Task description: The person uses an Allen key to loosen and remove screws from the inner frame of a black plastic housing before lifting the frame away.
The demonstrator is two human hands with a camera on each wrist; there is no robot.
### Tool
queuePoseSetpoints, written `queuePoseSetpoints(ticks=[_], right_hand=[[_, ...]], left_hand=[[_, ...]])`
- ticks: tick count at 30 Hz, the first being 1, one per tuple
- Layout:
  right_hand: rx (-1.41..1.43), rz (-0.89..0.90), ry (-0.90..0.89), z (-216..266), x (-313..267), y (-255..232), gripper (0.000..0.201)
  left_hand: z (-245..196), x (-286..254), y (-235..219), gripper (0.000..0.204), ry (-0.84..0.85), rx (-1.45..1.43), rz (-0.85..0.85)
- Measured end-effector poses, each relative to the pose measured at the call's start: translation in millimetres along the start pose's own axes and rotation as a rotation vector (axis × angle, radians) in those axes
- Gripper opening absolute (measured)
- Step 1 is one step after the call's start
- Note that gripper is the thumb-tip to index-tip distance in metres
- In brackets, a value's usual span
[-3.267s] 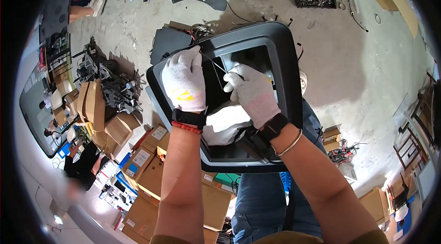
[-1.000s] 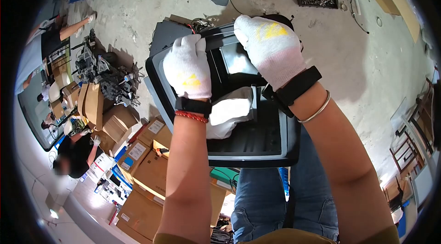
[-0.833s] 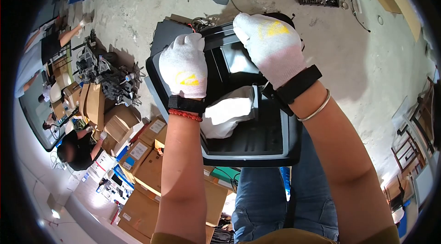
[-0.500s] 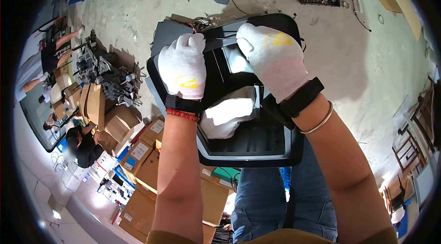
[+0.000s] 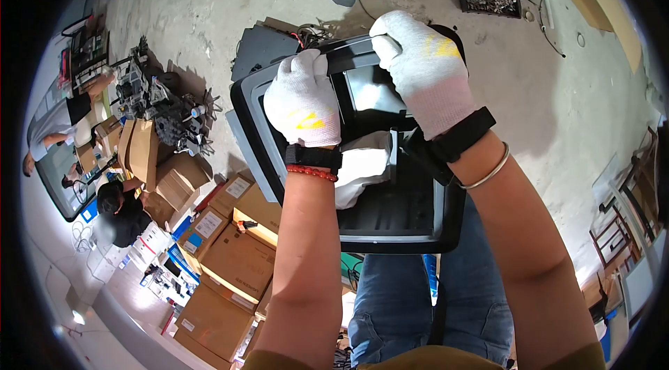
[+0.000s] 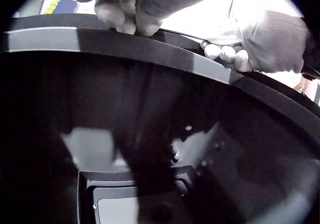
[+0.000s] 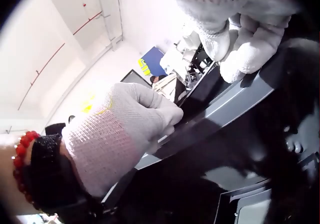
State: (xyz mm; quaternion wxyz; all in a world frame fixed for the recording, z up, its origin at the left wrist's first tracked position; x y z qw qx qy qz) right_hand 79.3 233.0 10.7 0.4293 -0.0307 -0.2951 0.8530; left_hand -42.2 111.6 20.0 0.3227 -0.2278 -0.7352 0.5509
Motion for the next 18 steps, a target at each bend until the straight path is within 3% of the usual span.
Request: queuePoseSetpoints(ticks=[1, 2, 4, 8, 10, 14, 16, 17, 18], right_hand=[[0.096, 0.026, 0.123, -10.0, 0.1, 3.4, 0.008], [0.1, 0.033, 0.122, -9.3, 0.3, 3.8, 0.008], [0.615, 0.113, 0.432, -33.7, -8.0, 21.2, 0.007], [0.818, 0.068, 0.616, -45.2, -14.4, 33.2, 0.007], [0.558, 0.042, 0.371, -34.4, -6.5, 21.3, 0.009], [0.499, 0.143, 0.381, -31.9, -2.2, 15.1, 0.012], [-0.11, 0.256, 0.08, -7.6, 6.5, 7.6, 0.015], [-0.11, 0.253, 0.077, -10.6, 5.4, 5.6, 0.015], [-0.23, 0.248, -0.077, 0.7, 4.9, 4.9, 0.017]], left_hand=[[3.3, -0.8, 1.3, 0.012, -0.042, -0.028, 0.015], [3.7, -2.0, 1.6, 0.012, -0.048, -0.024, 0.016], [4.7, -2.7, 1.8, 0.012, -0.062, -0.037, -0.008], [4.3, -3.5, 2.2, 0.013, -0.078, -0.034, -0.032], [5.6, -3.9, 2.2, 0.013, -0.095, -0.036, -0.031], [7.2, 1.0, -0.9, 0.012, -0.007, -0.039, -0.05], [-1.6, 6.9, 6.0, 0.012, 0.193, 0.075, 0.092], [0.9, 10.5, 4.0, 0.012, 0.194, 0.074, 0.088], [-4.1, 11.8, 6.5, 0.012, 0.269, 0.12, 0.12]])
Point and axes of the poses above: each hand's wrist, its own x-axis towards the middle knuckle, its own y-axis out of the palm, z = x × y, the point moved 10 cm from there along x, towards the middle knuckle
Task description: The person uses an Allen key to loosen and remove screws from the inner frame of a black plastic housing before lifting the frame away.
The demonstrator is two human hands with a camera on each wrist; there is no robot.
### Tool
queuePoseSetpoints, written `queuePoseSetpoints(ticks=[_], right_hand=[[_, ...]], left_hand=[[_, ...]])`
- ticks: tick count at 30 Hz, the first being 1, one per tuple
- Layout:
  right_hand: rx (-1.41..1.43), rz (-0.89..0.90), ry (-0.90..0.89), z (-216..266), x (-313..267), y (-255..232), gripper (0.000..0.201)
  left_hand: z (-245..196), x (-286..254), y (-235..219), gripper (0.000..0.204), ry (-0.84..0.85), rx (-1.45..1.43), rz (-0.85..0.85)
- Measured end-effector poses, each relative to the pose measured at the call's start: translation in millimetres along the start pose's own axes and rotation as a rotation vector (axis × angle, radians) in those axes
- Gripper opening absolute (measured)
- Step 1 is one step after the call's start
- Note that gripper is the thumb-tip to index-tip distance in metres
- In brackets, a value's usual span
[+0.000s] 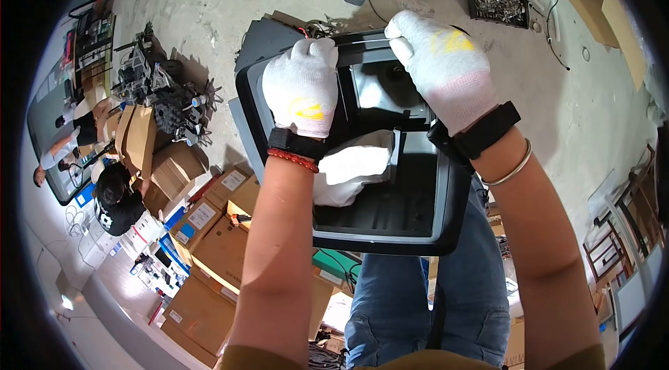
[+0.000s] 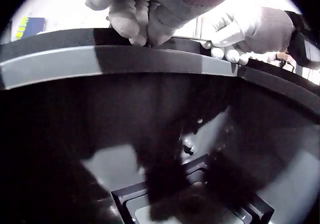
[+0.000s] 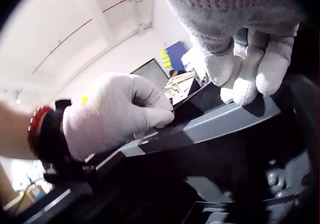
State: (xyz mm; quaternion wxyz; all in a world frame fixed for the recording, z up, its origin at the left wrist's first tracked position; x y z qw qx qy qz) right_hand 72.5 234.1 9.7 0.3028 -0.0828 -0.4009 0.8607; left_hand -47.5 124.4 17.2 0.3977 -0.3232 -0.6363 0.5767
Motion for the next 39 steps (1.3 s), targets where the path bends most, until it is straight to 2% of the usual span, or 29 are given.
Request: queuePoseSetpoints(ticks=[1, 5, 7, 9, 11, 13, 15, 17, 19, 21, 22, 23, 25, 27, 28, 29, 31, 32, 33, 34, 35, 37, 38, 39], right_hand=[[-0.136, -0.015, -0.138, 12.6, -1.8, -0.3, 0.02], [-0.291, 0.021, -0.111, 16.1, 5.4, 3.2, 0.015], [-0.284, -0.071, -0.156, 16.6, 4.3, 1.5, 0.014], [-0.279, -0.05, -0.173, 15.5, 1.2, 4.6, 0.014], [-0.272, -0.031, -0.183, 18.9, -3.3, 7.9, 0.013], [-0.275, -0.086, -0.195, 23.0, -1.6, -1.6, 0.012], [-0.257, -0.056, -0.189, 14.1, -0.2, 2.9, 0.012], [-0.266, -0.148, -0.289, 23.2, -5.1, -2.4, 0.016], [-0.239, -0.094, -0.267, 30.4, -6.7, -9.4, 0.016], [-0.175, 0.159, -0.132, 26.0, -7.9, 3.5, 0.016], [-0.037, 0.077, -0.204, 34.9, -14.6, 3.7, 0.017], [0.052, 0.188, -0.101, 29.3, -27.2, 18.5, 0.018], [0.285, 0.273, 0.036, 36.9, -50.1, 39.0, 0.018], [0.451, 0.414, 0.255, 42.9, -72.1, 62.3, 0.018], [0.529, 0.352, 0.445, 35.6, -78.4, 75.1, 0.018], [0.461, 0.326, 0.528, 33.5, -84.9, 81.2, 0.019], [0.551, 0.218, 0.667, 31.0, -87.4, 96.2, 0.016], [0.568, 0.124, 0.628, 32.4, -82.8, 98.7, 0.015], [0.582, 0.032, 0.593, 35.9, -76.9, 96.5, 0.014], [0.67, 0.042, 0.681, 33.4, -77.8, 103.9, 0.015], [0.67, 0.042, 0.679, 34.4, -75.1, 106.2, 0.015], [0.714, 0.039, 0.775, 29.3, -80.2, 112.3, 0.017], [0.705, 0.131, 0.867, 26.0, -85.4, 122.2, 0.019], [0.7, 0.128, 0.87, 25.0, -85.0, 121.1, 0.019]], left_hand=[[-6.0, 1.1, 2.0, 0.013, 0.072, 0.047, 0.035], [-5.7, 2.2, 6.0, 0.012, 0.045, 0.053, 0.124], [-5.7, 0.3, 7.2, 0.012, 0.064, 0.053, 0.096], [-6.0, 0.1, 2.9, 0.011, 0.074, -0.012, 0.018], [-4.8, -0.6, 2.3, 0.01, 0.078, 0.0, 0.033], [-6.6, 0.8, 2.5, 0.009, 0.096, -0.019, 0.015], [-5.4, 1.8, -10.9, 0.011, 0.107, -0.094, -0.123], [-8.3, 9.8, -30.7, 0.012, 0.085, -0.046, -0.102], [-19.8, 12.7, -45.1, 0.013, 0.228, -0.022, -0.098], [-14.4, 4.5, -52.0, 0.016, 0.279, -0.026, -0.122], [-13.3, -1.4, -55.3, 0.017, 0.29, -0.05, -0.121], [-12.0, -7.9, -60.5, 0.018, 0.3, -0.074, -0.113], [-19.0, -22.5, -64.4, 0.025, 0.374, -0.12, -0.055], [-16.2, -32.0, -60.2, 0.026, 0.322, -0.216, -0.034], [-7.8, -35.2, -63.8, 0.027, 0.2, -0.302, -0.102], [16.2, -40.7, -48.1, 0.026, -0.086, -0.536, -0.086], [42.8, -66.1, -28.9, 0.022, -0.548, -0.609, 0.045], [48.1, -75.1, -19.4, 0.019, -0.552, -0.737, 0.002], [48.1, -78.0, -6.1, 0.018, -0.606, -0.891, 0.092], [45.9, -86.5, 6.0, 0.019, -0.717, -0.998, 0.191], [40.4, -91.2, 16.2, 0.021, -0.822, -1.105, 0.283], [38.6, -82.1, 22.0, 0.023, -0.681, -1.099, 0.259], [38.7, -83.4, 32.1, 0.023, -0.707, -1.164, 0.319], [36.5, -82.0, 36.5, 0.022, -0.734, -1.23, 0.382]])
Point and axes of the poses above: each hand's wrist, its own x-axis towards the middle knuckle, its own y-axis out of the palm, z = x × y, the point moved 10 cm from there along x, towards the middle knuckle
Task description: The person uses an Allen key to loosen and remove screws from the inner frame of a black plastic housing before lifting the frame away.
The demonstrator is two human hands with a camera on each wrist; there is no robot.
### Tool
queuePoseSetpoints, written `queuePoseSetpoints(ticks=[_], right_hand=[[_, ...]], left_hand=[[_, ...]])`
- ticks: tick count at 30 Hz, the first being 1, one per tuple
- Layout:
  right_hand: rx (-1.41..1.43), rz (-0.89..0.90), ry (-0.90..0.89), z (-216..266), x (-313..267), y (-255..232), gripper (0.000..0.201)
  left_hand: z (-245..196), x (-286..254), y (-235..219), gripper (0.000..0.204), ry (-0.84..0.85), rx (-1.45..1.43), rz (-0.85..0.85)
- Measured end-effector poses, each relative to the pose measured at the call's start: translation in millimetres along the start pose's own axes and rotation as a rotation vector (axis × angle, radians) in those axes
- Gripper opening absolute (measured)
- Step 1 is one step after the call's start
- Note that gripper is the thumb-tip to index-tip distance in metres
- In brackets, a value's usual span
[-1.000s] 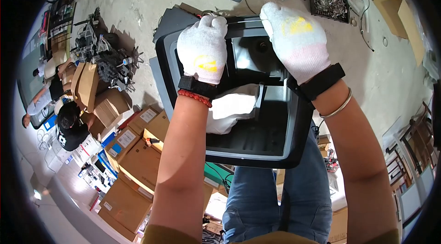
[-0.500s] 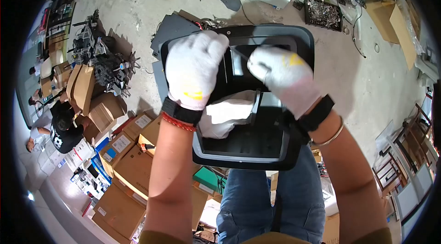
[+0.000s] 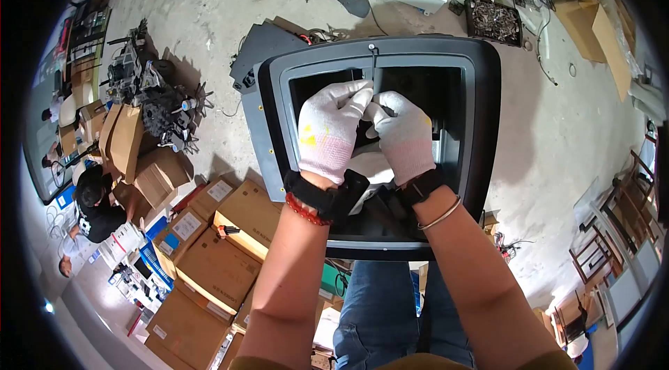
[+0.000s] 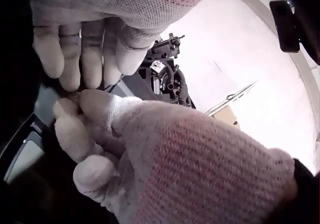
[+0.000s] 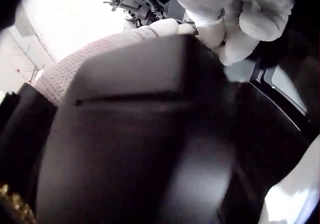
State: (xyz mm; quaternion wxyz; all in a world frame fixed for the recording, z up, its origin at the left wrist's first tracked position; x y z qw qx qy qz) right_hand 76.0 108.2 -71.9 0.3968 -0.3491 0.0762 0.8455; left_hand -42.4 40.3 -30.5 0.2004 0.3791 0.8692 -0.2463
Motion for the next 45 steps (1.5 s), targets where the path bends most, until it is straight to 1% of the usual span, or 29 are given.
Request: queuePoseSetpoints(ticks=[1, 3, 5, 6, 7, 8, 10, 11, 12, 14, 15, 18, 20, 21, 23, 24, 26, 28, 33, 36, 38, 39, 40, 41, 43, 44, 45], right_hand=[[0.008, -0.001, 0.008, -1.0, -0.5, -0.9, 0.019], [0.021, -0.002, 0.012, -2.1, 2.7, -1.0, 0.02], [-0.028, -0.035, -0.085, 3.3, 4.3, -3.3, 0.02], [-0.026, -0.039, -0.081, 4.2, 3.5, -4.1, 0.02], [-0.027, -0.038, -0.032, 2.9, 3.7, -5.1, 0.02], [-0.028, -0.036, 0.017, 0.3, 4.1, -5.7, 0.019], [-0.036, -0.065, -0.013, -2.7, 3.4, -7.2, 0.019], [-0.044, -0.093, -0.045, -1.8, 2.8, -9.6, 0.019], [-0.044, -0.097, -0.042, -2.5, 1.6, -9.5, 0.019], [-0.048, -0.126, -0.047, -0.5, 1.2, -9.2, 0.018], [-0.046, -0.127, -0.043, -0.9, 0.5, -8.5, 0.018], [-0.018, -0.116, -0.013, -1.4, 0.3, -7.7, 0.018], [0.005, -0.11, 0.039, -2.4, -0.2, -7.8, 0.018], [0.005, -0.11, 0.042, -5.0, 0.6, -7.4, 0.018], [-0.011, -0.127, -0.009, -6.5, 3.9, -7.5, 0.018], [-0.009, -0.126, -0.006, -5.5, 2.8, -7.6, 0.018], [0.051, -0.072, 0.045, -5.6, -0.3, -3.1, 0.018], [0.054, -0.069, 0.044, -4.7, -0.7, -3.1, 0.018], [0.119, -0.067, 0.049, -4.2, 0.5, -1.5, 0.018], [0.091, -0.039, 0.088, 0.5, -4.9, -0.5, 0.018], [0.051, -0.04, 0.071, 2.0, -3.6, -0.4, 0.019], [0.054, -0.039, 0.07, 1.4, -2.4, -0.4, 0.019], [0.002, -0.047, 0.051, 1.1, -1.0, -1.9, 0.02], [-0.051, -0.055, 0.033, 1.2, -0.4, -3.4, 0.021], [-0.073, -0.067, 0.004, 2.4, -0.2, -5.9, 0.022], [-0.096, -0.08, -0.026, 5.2, 0.1, -8.9, 0.023], [-0.096, -0.083, -0.027, 5.5, 1.4, -11.1, 0.023]], left_hand=[[-1.5, 1.6, -1.1, 0.022, -0.003, -0.003, 0.005], [-5.7, 7.1, 2.5, 0.023, 0.008, -0.035, 0.093], [-6.5, 11.7, -2.0, 0.023, 0.025, -0.017, 0.125], [-7.6, 13.2, -2.6, 0.023, 0.044, -0.005, 0.156], [-11.6, 14.8, -3.6, 0.022, 0.099, 0.045, 0.187], [-9.5, 18.8, -6.5, 0.022, 0.101, 0.046, 0.19], [-56.6, 10.2, -10.8, 0.021, 0.564, 0.304, 0.089], [-68.8, 4.3, -9.1, 0.025, 0.689, 0.523, 0.05], [-68.8, 5.9, -8.6, 0.025, 0.689, 0.522, 0.055], [-69.8, 11.8, -2.6, 0.032, 0.721, 0.728, 0.057], [-70.8, 12.2, -0.7, 0.035, 0.734, 0.778, 0.046], [-74.3, 15.5, 3.3, 0.036, 0.78, 0.849, 0.055], [-73.9, 21.3, 3.5, 0.036, 0.792, 0.866, 0.064], [-74.4, 22.8, 4.2, 0.036, 0.803, 0.885, 0.072], [-75.1, 27.2, 3.1, 0.036, 0.789, 0.9, 0.084], [-74.6, 29.5, 2.8, 0.036, 0.775, 0.915, 0.094], [-76.3, 30.1, 1.3, 0.036, 0.807, 0.923, 0.096], [-72.7, 35.3, 0.9, 0.032, 0.765, 0.949, 0.144], [-74.0, 32.4, -0.3, 0.033, 0.769, 0.946, 0.171], [-73.8, 35.0, 0.7, 0.034, 0.761, 0.923, 0.182], [-72.4, 34.7, 1.6, 0.034, 0.749, 0.92, 0.187], [-74.6, 33.6, 2.4, 0.037, 0.762, 0.925, 0.164], [-76.8, 32.9, 2.5, 0.041, 0.774, 0.928, 0.139], [-77.3, 33.3, 2.6, 0.041, 0.773, 0.93, 0.14], [-76.1, 32.7, 8.4, 0.038, 0.798, 1.032, 0.164], [-75.7, 32.2, 10.6, 0.038, 0.8, 1.031, 0.167], [-77.6, 29.1, 13.5, 0.041, 0.843, 1.029, 0.156]])
Point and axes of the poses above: each hand's wrist, its own x-axis towards the middle knuckle, its own y-axis out of the palm, z = x × y, the point moved 10 cm from there along x, towards the middle knuckle
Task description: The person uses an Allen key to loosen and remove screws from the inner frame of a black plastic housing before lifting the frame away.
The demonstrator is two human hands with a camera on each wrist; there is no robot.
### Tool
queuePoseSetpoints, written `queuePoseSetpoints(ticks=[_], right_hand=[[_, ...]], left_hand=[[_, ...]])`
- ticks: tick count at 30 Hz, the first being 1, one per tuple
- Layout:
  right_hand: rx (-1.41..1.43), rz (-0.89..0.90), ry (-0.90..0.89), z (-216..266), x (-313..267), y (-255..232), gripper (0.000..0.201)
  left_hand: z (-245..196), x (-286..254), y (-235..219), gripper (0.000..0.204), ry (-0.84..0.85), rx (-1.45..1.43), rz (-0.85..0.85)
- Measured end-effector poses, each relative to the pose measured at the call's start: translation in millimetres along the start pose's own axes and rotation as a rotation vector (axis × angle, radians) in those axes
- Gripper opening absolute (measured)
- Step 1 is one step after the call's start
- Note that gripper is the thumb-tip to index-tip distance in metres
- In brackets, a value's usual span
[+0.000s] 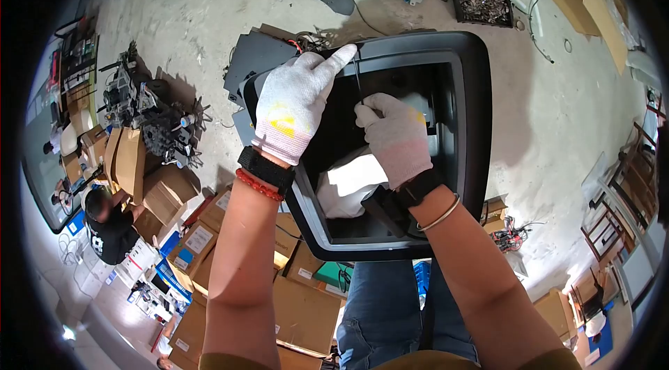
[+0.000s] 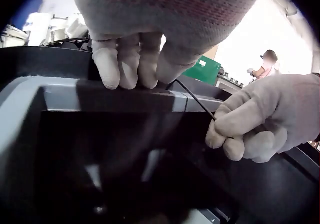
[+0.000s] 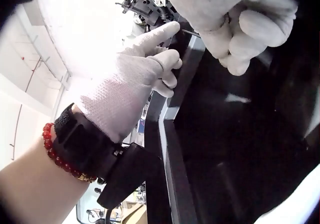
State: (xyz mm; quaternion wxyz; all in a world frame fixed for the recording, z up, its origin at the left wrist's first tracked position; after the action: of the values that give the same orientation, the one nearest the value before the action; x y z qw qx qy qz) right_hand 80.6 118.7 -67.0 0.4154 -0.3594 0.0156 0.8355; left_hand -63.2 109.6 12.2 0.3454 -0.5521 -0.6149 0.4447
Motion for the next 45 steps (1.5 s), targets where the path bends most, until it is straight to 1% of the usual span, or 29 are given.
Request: queuePoseSetpoints(ticks=[2, 3, 5, 6, 8, 9, 11, 12, 13, 14, 15, 16, 18, 19, 20, 21, 24, 25, 27, 29, 31, 35, 37, 38, 40, 41, 43, 44, 45], right_hand=[[-0.067, 0.017, -0.002, 0.5, 1.2, -0.7, 0.026], [-0.067, 0.017, -0.001, -0.3, 1.2, -2.7, 0.026], [-0.109, 0.017, -0.117, 8.2, 1.8, -9.8, 0.024], [-0.108, 0.017, -0.119, 11.3, 3.0, -19.9, 0.024], [-0.375, -0.001, -0.39, 42.2, 1.2, -43.5, 0.018], [-0.584, -0.068, -0.598, 47.5, 6.8, -48.1, 0.013], [-0.688, -0.187, -0.785, 79.9, 6.1, -72.2, 0.011], [-0.691, -0.188, -0.782, 77.6, 12.8, -77.0, 0.011], [-0.694, -0.19, -0.931, 84.0, 8.0, -75.6, 0.01], [-0.692, -0.191, -1.082, 89.6, -1.5, -72.3, 0.009], [-0.691, -0.19, -1.083, 89.5, -1.3, -72.6, 0.009], [-0.704, -0.217, -1.108, 91.0, -3.8, -73.6, 0.01], [-0.715, -0.243, -1.127, 93.8, -10.2, -75.1, 0.01], [-0.788, -0.215, -1.033, 93.5, -5.3, -72.5, 0.011], [-0.857, -0.186, -0.937, 90.8, 1.0, -70.7, 0.012], [-0.853, -0.185, -0.934, 91.0, 0.8, -70.8, 0.012], [-0.637, -0.231, -0.863, 98.3, 4.5, -88.1, 0.014], [-0.636, -0.229, -0.863, 100.4, 7.0, -88.5, 0.014], [-0.546, -0.243, -0.911, 111.0, 15.3, -93.7, 0.011], [-0.612, -0.248, -0.949, 119.0, 18.2, -93.8, 0.012], [-0.602, -0.224, -1.008, 117.9, 14.9, -92.1, 0.013], [-0.459, -0.22, -0.992, 112.3, 19.8, -94.5, 0.012], [-0.647, -0.262, -1.027, 117.2, 14.5, -90.5, 0.011], [-0.648, -0.255, -1.021, 118.1, 14.7, -91.1, 0.011], [-0.627, -0.264, -1.118, 124.7, 7.9, -89.2, 0.012], [-0.629, -0.267, -1.118, 123.8, 12.3, -88.3, 0.012], [-0.537, -0.361, -1.333, 131.5, -5.3, -92.6, 0.011], [-0.539, -0.361, -1.333, 133.2, -6.3, -97.1, 0.011], [-0.736, -0.275, -1.238, 138.9, 0.3, -89.7, 0.011]], left_hand=[[-5.1, 0.6, 0.1, 0.043, 0.03, 0.009, -0.025], [-6.9, 1.7, 2.4, 0.045, 0.043, 0.092, -0.017], [-9.0, 2.9, 6.9, 0.047, 0.057, 0.176, -0.01], [-9.2, 2.9, 9.3, 0.047, 0.051, 0.228, -0.018], [-14.3, 2.6, 6.6, 0.045, 0.046, 0.271, -0.058], [-15.4, 0.3, 8.1, 0.045, 0.042, 0.274, -0.055], [-15.9, 0.6, 7.6, 0.044, 0.022, 0.259, -0.111], [-13.5, 1.2, 10.4, 0.04, -0.017, 0.258, -0.093], [-15.4, 1.1, 11.9, 0.04, -0.017, 0.255, -0.091], [-14.1, 0.1, 8.5, 0.035, -0.044, 0.158, -0.133], [-12.7, 0.3, 4.0, 0.03, -0.072, 0.063, -0.177], [-14.5, 3.1, 3.9, 0.03, -0.072, 0.064, -0.176], [-20.9, 10.4, 0.1, 0.02, -0.063, 0.168, -0.205], [-21.9, 15.0, -1.6, 0.02, -0.061, 0.168, -0.2], [-23.9, 21.1, 1.7, 0.017, -0.044, 0.251, -0.139], [-24.5, 24.1, 7.0, 0.016, -0.027, 0.333, -0.076], [-24.5, 23.9, 5.1, 0.017, -0.001, 0.375, -0.078], [-26.6, 22.3, 4.8, 0.017, 0.002, 0.398, -0.082], [-27.9, 20.9, 6.1, 0.015, -0.045, 0.406, -0.078], [-26.5, 23.4, 5.9, 0.013, -0.091, 0.415, -0.089], [-21.0, 20.3, 2.9, 0.011, -0.171, 0.301, -0.162], [-19.8, 19.8, 0.2, 0.011, -0.154, 0.279, -0.249], [-22.0, 20.3, -4.9, 0.012, -0.129, 0.252, -0.28], [-22.9, 19.9, -6.8, 0.012, -0.12, 0.27, -0.289], [-20.5, 16.0, -5.4, 0.011, -0.153, 0.261, -0.277], [-18.0, 17.5, -5.3, 0.011, -0.172, 0.255, -0.28], [-18.8, 16.8, -5.5, 0.01, -0.159, 0.223, -0.321], [-18.3, 16.3, -5.4, 0.01, -0.17, 0.218, -0.326], [-17.3, 15.4, -6.1, 0.01, -0.182, 0.216, -0.329]])
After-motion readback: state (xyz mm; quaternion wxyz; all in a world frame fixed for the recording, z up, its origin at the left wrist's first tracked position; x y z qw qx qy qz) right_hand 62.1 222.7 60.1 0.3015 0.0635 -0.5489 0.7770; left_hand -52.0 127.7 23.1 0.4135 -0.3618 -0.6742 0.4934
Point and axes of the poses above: each hand's wrist, its own x-axis towards the middle knuckle, its own y-axis out of the palm, z = x × y, the point moved 10 cm from there along x, towards the middle knuckle
